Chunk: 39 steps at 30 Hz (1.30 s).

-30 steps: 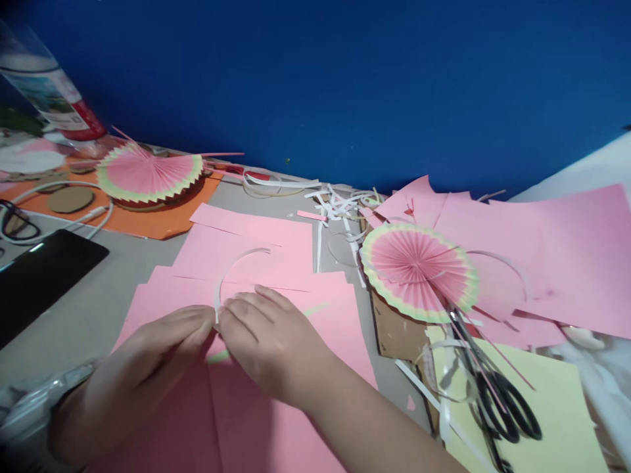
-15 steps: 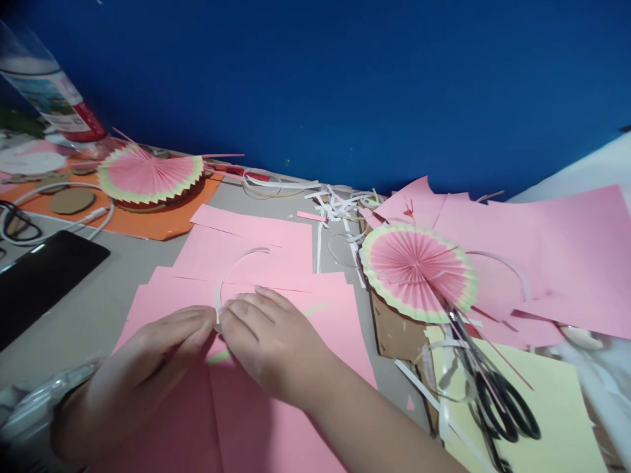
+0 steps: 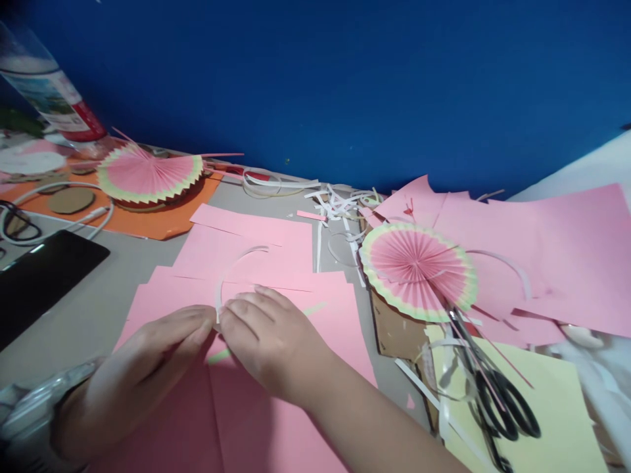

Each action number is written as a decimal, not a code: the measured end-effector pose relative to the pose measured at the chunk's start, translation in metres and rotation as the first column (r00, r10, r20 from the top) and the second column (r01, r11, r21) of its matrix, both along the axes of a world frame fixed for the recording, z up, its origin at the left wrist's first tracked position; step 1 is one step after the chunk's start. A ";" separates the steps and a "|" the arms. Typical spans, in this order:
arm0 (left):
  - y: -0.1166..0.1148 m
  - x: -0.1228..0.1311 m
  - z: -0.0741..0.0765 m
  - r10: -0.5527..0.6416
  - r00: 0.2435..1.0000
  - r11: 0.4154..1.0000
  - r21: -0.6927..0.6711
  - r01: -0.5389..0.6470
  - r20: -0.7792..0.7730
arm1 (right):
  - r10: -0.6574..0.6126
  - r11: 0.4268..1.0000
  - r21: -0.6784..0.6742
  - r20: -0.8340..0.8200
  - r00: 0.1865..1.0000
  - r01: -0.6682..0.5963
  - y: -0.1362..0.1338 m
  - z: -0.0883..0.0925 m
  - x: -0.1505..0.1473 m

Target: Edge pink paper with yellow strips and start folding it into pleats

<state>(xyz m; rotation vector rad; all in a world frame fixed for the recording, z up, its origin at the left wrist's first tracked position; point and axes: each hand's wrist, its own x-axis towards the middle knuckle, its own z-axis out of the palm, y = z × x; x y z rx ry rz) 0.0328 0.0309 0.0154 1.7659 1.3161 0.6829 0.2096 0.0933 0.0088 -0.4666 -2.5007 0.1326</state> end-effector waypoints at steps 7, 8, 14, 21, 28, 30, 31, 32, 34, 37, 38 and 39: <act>-0.001 0.000 -0.001 0.003 1.000 1.000 -0.028 -0.003 -0.019 | -0.005 1.000 0.002 0.000 1.000 0.005 -0.001 0.000 0.000; -0.001 0.000 0.000 0.002 1.000 1.000 -0.029 -0.002 -0.021 | -0.008 1.000 0.002 0.002 1.000 0.008 -0.001 0.000 0.000; -0.002 -0.001 0.001 -0.008 1.000 1.000 -0.027 0.008 -0.007 | -0.020 1.000 0.005 -0.001 1.000 0.020 -0.001 0.001 -0.001; 0.000 -0.002 0.000 -0.003 1.000 1.000 -0.021 0.003 -0.019 | -0.006 1.000 0.002 -0.006 1.000 0.006 0.000 0.000 0.000; -0.001 -0.001 0.001 -0.003 1.000 1.000 -0.026 0.003 -0.011 | 0.000 1.000 -0.010 -0.005 1.000 0.000 -0.001 0.000 0.000; -0.001 -0.001 0.001 0.008 1.000 1.000 -0.030 -0.008 -0.001 | 0.002 1.000 -0.016 -0.008 1.000 -0.002 -0.001 0.000 0.000; -0.001 -0.001 0.001 0.011 1.000 0.999 -0.032 -0.011 0.001 | 0.002 1.000 -0.017 -0.009 1.000 -0.002 -0.001 0.000 -0.001; -0.001 -0.001 0.001 0.008 1.000 0.999 -0.031 -0.008 0.002 | 0.001 1.000 -0.017 -0.010 1.000 -0.002 -0.001 0.000 -0.001; 0.000 -0.001 0.000 0.002 1.000 1.000 -0.031 -0.002 -0.002 | 0.000 1.000 -0.015 -0.005 1.000 0.000 -0.001 0.000 0.000; 0.000 -0.002 -0.001 -0.003 1.000 0.999 -0.033 0.003 -0.014 | -0.005 1.000 -0.013 0.009 1.000 0.005 0.000 -0.001 0.000; 0.000 -0.002 -0.001 -0.003 1.000 0.999 -0.033 0.003 -0.017 | -0.006 1.000 -0.011 0.010 1.000 0.007 0.000 -0.001 0.000; 0.000 -0.002 -0.001 -0.003 1.000 1.000 -0.031 0.002 -0.021 | -0.009 1.000 -0.010 0.011 1.000 0.009 0.000 -0.001 0.000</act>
